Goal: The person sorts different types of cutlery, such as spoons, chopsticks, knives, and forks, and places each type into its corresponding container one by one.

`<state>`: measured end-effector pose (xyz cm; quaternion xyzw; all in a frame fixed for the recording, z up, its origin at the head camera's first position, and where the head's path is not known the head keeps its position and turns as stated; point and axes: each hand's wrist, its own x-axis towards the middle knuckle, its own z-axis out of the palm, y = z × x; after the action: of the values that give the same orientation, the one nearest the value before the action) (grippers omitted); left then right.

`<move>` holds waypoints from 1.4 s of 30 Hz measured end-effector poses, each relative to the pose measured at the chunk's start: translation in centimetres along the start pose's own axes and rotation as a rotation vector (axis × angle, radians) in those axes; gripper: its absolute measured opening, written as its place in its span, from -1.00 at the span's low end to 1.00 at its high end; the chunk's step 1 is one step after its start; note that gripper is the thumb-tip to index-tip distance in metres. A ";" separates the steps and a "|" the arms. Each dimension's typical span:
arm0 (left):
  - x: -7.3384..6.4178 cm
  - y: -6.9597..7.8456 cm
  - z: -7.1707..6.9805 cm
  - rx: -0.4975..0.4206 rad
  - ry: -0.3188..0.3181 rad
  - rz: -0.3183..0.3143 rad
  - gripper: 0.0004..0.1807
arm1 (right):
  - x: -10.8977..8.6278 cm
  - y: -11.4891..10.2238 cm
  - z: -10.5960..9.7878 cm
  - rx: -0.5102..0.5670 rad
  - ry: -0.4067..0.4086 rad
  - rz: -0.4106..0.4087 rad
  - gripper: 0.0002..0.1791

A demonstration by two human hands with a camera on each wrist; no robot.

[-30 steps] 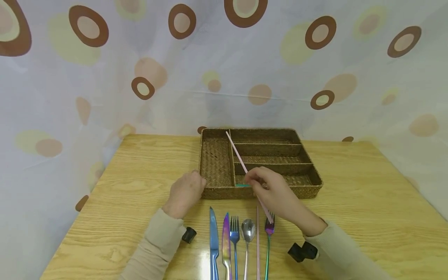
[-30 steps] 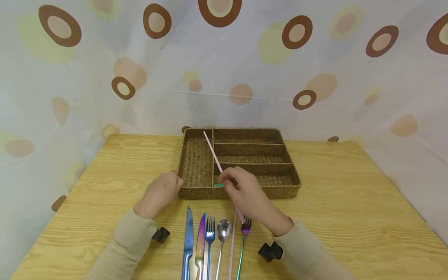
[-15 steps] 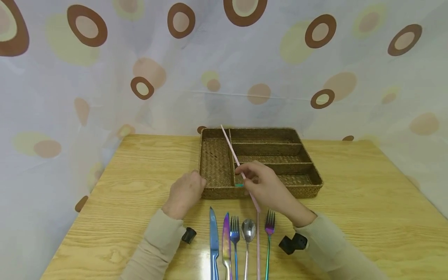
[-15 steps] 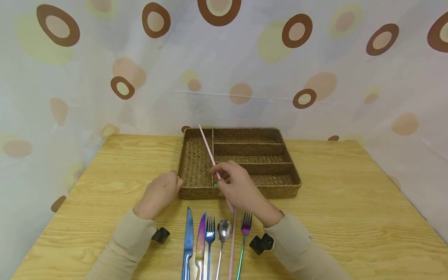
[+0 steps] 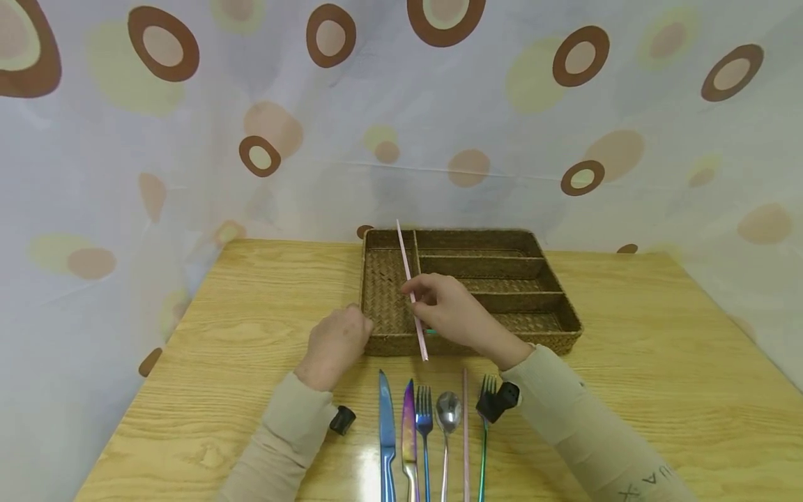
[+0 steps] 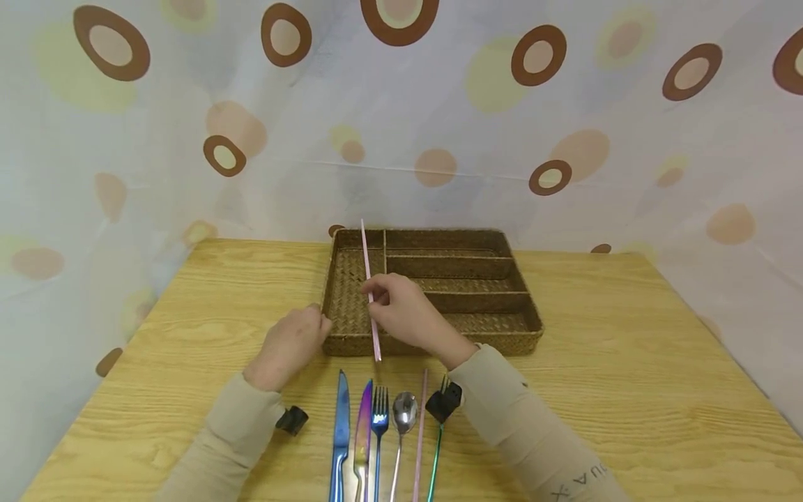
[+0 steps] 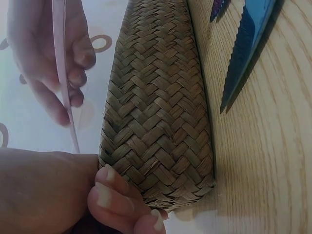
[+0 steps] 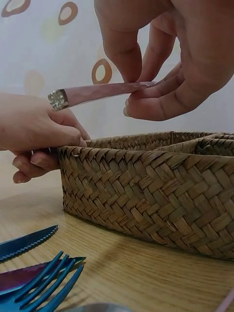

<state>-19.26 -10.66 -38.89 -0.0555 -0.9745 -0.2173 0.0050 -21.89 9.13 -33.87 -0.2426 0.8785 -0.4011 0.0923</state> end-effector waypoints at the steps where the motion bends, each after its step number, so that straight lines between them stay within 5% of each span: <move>1: 0.0 0.0 0.0 0.002 0.008 0.006 -0.65 | 0.3 0.0 0.1 -0.005 -0.007 0.007 -0.65; 13: 0.1 -0.1 0.1 0.009 0.010 0.012 -0.67 | 4.4 0.5 1.6 -0.006 -0.050 0.077 -0.61; 25: -0.1 -0.2 0.2 -0.004 0.045 0.031 -0.69 | 6.2 1.1 2.9 -0.070 -0.003 0.144 -0.57; 37: -0.2 -0.2 0.1 -0.003 0.039 0.029 -0.66 | 7.3 0.9 4.0 -0.270 -0.069 0.077 -0.58; 42: -0.3 -0.3 0.0 -0.008 0.045 0.027 -0.66 | 8.0 0.3 4.6 -0.397 -0.126 0.137 -0.87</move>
<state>-19.02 -10.98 -39.05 -0.0639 -0.9725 -0.2221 0.0297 -27.25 2.28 -36.86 -0.2203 0.9472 -0.1969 0.1244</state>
